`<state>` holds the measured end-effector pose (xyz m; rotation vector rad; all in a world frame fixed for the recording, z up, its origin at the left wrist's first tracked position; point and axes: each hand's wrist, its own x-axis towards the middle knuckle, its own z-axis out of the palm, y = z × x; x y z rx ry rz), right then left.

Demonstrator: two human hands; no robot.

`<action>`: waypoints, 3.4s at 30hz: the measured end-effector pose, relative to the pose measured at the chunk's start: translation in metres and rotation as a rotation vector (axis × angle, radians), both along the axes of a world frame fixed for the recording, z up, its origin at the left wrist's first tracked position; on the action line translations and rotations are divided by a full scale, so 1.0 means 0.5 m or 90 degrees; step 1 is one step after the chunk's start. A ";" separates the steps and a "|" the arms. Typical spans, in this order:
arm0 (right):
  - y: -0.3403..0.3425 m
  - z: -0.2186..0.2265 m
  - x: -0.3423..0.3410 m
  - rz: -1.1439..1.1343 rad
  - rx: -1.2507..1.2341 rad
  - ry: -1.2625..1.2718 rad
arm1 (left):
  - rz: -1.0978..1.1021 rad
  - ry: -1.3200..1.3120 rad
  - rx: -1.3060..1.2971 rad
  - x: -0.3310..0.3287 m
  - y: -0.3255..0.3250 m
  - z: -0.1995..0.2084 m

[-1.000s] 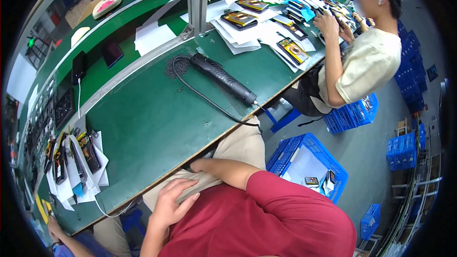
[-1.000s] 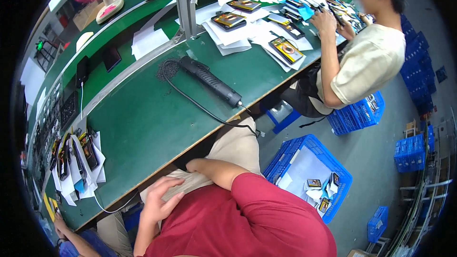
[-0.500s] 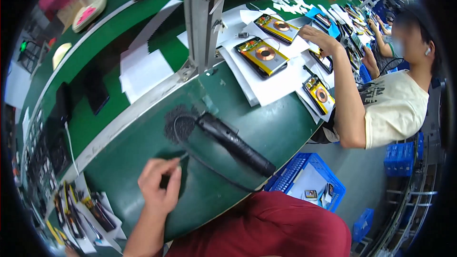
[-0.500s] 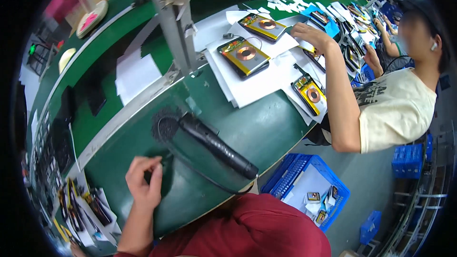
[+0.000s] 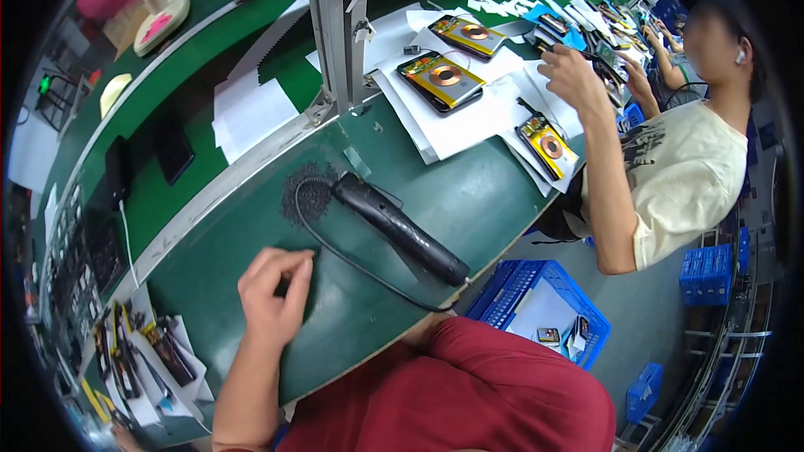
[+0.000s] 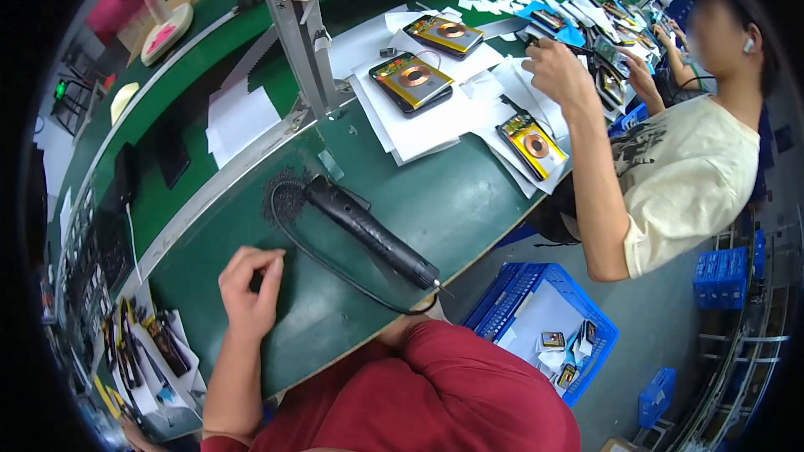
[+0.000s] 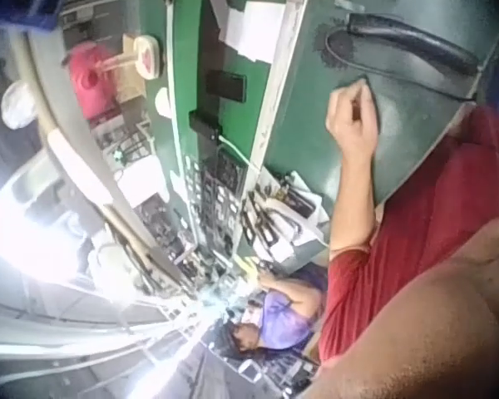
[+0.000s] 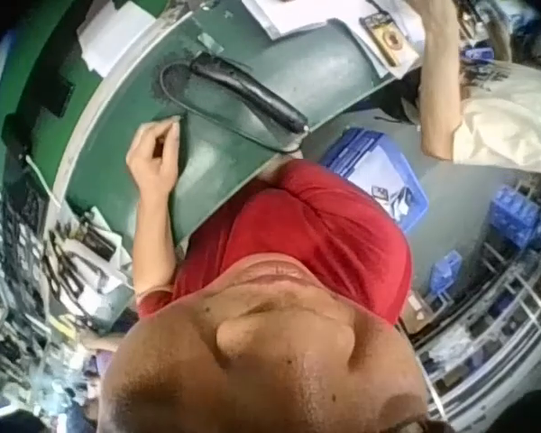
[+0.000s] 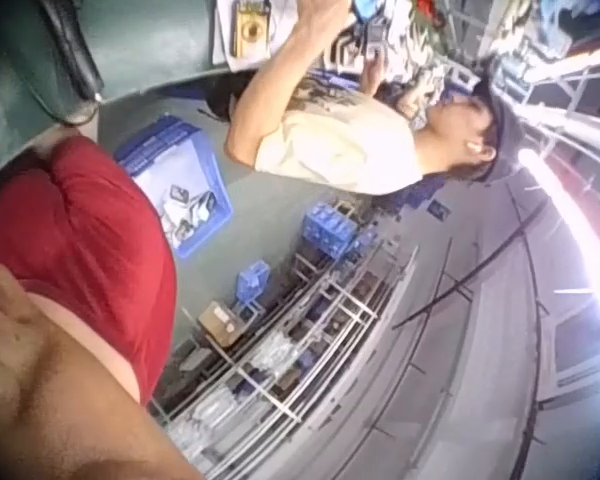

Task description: Assembling electronic devices on a production line using an electric screwdriver.

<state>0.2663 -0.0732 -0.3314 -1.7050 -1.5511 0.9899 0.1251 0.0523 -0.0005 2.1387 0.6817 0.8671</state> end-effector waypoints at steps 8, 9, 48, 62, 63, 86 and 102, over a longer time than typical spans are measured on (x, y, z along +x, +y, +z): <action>-0.122 0.206 -0.033 -0.057 0.168 0.023 | -0.193 -0.228 -0.193 -0.020 -0.089 0.094; -0.134 0.231 -0.044 -0.057 0.181 0.034 | -0.293 -0.276 -0.235 -0.023 -0.123 0.150; 0.068 0.692 -0.149 0.173 -0.107 0.178 | 0.307 -0.107 0.229 -0.389 -0.210 0.008; 0.378 0.759 -0.522 0.236 -0.209 0.118 | 0.476 -0.078 0.247 -0.481 -0.254 -0.058; 0.379 0.756 -0.515 0.227 -0.210 0.154 | 0.452 -0.084 0.244 -0.478 -0.259 -0.065; 0.132 0.739 -0.064 0.000 0.062 -0.232 | 0.174 0.192 0.082 -0.312 -0.133 -0.011; 0.061 0.637 -0.068 0.146 0.318 -0.097 | 0.233 0.246 -0.022 -0.260 0.004 0.050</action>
